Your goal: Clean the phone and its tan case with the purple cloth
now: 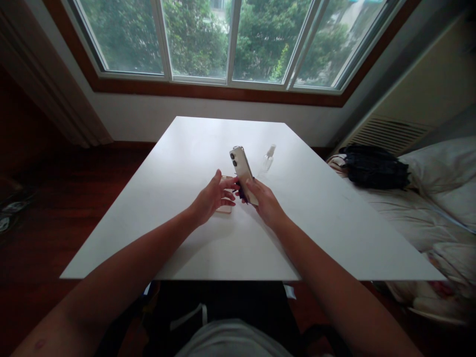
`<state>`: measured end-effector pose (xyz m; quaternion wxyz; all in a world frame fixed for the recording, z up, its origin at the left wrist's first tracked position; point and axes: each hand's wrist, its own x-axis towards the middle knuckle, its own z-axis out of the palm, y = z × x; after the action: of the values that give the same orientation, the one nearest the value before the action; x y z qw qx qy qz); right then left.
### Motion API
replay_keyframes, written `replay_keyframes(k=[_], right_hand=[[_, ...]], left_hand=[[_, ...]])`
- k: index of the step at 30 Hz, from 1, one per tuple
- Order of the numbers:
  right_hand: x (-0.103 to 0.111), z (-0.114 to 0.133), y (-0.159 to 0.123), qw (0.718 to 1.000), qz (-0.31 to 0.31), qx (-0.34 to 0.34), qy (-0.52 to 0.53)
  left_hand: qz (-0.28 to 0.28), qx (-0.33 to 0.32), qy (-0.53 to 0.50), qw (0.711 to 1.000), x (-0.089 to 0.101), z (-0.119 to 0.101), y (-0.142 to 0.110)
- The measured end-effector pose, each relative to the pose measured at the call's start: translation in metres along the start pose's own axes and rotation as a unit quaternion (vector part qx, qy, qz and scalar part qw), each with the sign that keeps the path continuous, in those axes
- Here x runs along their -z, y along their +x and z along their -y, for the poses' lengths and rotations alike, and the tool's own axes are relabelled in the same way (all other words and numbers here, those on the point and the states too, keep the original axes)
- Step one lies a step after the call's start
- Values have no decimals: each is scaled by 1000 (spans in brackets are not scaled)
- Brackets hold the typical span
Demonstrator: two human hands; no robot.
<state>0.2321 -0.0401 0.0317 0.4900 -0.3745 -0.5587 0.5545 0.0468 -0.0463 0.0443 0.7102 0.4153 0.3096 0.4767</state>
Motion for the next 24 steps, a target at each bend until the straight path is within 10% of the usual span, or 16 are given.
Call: replay_keyframes(k=[9,24], right_hand=[[12,14,4,962,46,-125,240],[10,13,2,952,93,-196,215]], left_hand=[[-122,-143,217,958,6,10,2],[-200,-256,309,894,21,3,6]])
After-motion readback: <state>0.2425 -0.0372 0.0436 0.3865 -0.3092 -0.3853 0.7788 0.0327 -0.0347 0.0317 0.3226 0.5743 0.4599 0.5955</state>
